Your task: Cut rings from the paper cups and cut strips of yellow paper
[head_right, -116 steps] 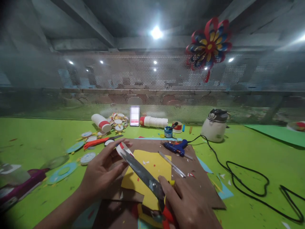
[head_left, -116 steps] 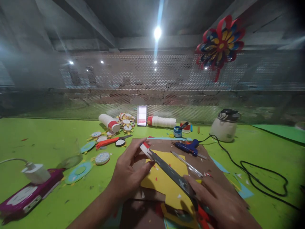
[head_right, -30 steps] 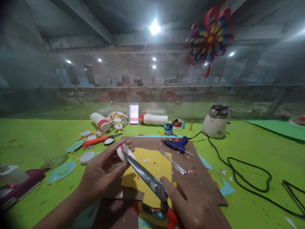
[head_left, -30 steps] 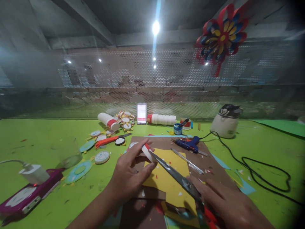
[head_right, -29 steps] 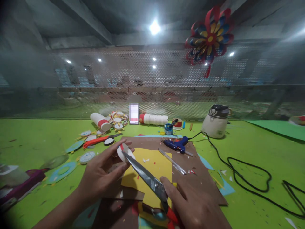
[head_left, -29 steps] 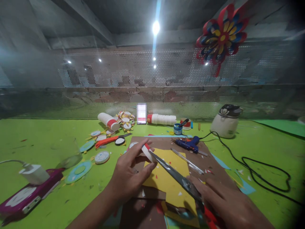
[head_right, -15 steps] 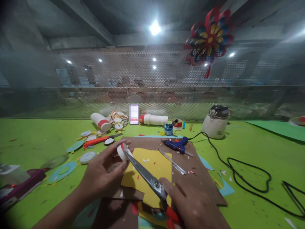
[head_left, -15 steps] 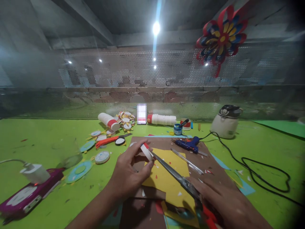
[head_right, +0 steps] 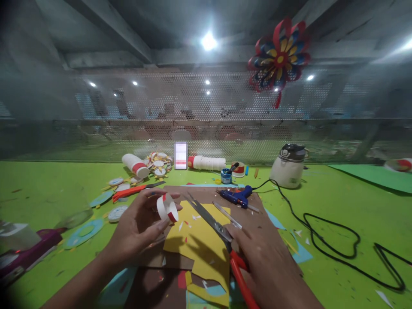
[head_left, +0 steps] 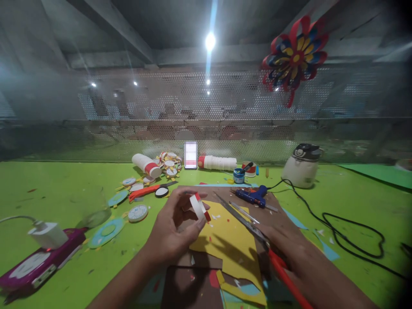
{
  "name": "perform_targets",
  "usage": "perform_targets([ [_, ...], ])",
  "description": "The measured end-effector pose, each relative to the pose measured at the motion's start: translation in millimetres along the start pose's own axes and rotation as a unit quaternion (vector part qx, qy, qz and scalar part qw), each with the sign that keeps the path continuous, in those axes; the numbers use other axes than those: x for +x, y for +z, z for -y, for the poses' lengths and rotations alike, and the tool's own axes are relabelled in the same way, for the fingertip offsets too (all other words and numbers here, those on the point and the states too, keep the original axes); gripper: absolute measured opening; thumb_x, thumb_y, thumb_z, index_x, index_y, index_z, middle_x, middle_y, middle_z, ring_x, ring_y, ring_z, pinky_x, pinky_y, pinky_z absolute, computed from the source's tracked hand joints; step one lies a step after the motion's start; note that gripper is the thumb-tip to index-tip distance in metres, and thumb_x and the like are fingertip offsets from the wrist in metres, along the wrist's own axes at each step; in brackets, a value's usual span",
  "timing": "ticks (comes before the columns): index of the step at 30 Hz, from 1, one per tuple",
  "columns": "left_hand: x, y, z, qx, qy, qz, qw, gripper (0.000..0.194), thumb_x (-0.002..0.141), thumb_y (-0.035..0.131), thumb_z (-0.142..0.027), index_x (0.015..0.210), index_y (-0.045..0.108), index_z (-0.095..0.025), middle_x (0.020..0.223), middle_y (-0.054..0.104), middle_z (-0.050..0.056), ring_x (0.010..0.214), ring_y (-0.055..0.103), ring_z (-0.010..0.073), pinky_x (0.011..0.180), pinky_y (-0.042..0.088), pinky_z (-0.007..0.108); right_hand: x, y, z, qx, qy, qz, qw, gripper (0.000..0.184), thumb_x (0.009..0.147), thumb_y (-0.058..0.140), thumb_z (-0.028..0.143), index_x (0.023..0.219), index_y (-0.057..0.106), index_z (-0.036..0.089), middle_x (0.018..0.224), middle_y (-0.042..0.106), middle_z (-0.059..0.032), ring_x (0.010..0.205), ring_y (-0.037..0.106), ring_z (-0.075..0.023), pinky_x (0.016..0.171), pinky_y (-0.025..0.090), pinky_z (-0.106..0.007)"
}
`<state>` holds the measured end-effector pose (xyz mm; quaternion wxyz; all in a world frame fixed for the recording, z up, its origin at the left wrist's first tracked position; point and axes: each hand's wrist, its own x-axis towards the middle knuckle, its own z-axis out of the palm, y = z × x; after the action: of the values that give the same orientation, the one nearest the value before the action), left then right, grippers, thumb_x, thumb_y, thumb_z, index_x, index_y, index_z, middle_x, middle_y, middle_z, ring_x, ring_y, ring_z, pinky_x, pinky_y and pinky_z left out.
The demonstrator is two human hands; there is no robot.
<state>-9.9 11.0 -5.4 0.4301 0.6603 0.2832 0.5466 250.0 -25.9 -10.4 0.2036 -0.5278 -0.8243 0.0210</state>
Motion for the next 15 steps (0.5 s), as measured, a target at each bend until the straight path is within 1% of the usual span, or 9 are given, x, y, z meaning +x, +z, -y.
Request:
perform_targets([
  [2, 1, 0.8, -2, -0.021, -0.004, 0.002, 1.0, 0.032, 0.08, 0.065, -0.022, 0.108, 0.048, -0.025, 0.12, 0.059, 0.009, 0.094, 0.063, 0.0186, 0.084, 0.052, 0.035, 1, 2, -3, -0.01, 0.0, 0.003, 1.0, 0.046, 0.079, 0.057, 0.024, 0.124, 0.057, 0.03, 0.122, 0.064, -0.0098, 0.11, 0.059, -0.0322, 0.091, 0.047, -0.047],
  [7, 3, 0.9, -5, -0.084, -0.024, 0.006, 0.996, 0.033, 0.078, 0.067, -0.021, 0.106, 0.051, -0.022, 0.119, 0.061, 0.011, 0.095, 0.065, 0.0225, 0.076, 0.054, 0.033, 4, 3, -9, 0.001, 0.019, 0.028, 0.999, 0.043, 0.079, 0.058, 0.026, 0.122, 0.059, 0.029, 0.128, 0.06, -0.0087, 0.117, 0.055, -0.0322, 0.092, 0.047, -0.046],
  [11, 3, -1.6, -8, -0.144, -0.054, -0.012, 0.988, 0.034, 0.078, 0.067, -0.02, 0.108, 0.05, -0.022, 0.118, 0.063, 0.012, 0.096, 0.065, 0.0261, 0.072, 0.053, 0.033, 10, -5, -6, 0.023, 0.03, 0.011, 0.999, 0.044, 0.081, 0.054, 0.024, 0.124, 0.058, 0.031, 0.13, 0.06, -0.0064, 0.12, 0.052, -0.0316, 0.094, 0.046, -0.046],
  [13, 3, -3.3, -10, -0.185, -0.075, -0.016, 0.98, 0.035, 0.077, 0.066, -0.021, 0.109, 0.051, -0.021, 0.113, 0.065, 0.013, 0.094, 0.066, 0.0265, 0.07, 0.052, 0.032, 13, -7, -5, 0.027, 0.027, -0.002, 0.999, 0.046, 0.082, 0.053, 0.024, 0.127, 0.055, 0.033, 0.136, 0.055, -0.0045, 0.125, 0.048, -0.0307, 0.096, 0.044, -0.046],
  [15, 4, -5.1, -10, -0.223, -0.094, -0.021, 0.97, 0.035, 0.078, 0.065, -0.021, 0.109, 0.051, -0.018, 0.109, 0.067, 0.014, 0.092, 0.067, 0.0253, 0.069, 0.051, 0.03, 13, -6, -6, 0.022, 0.027, 0.005, 0.999, 0.046, 0.083, 0.052, 0.024, 0.128, 0.055, 0.033, 0.137, 0.053, -0.0045, 0.125, 0.048, -0.0303, 0.096, 0.044, -0.045],
])
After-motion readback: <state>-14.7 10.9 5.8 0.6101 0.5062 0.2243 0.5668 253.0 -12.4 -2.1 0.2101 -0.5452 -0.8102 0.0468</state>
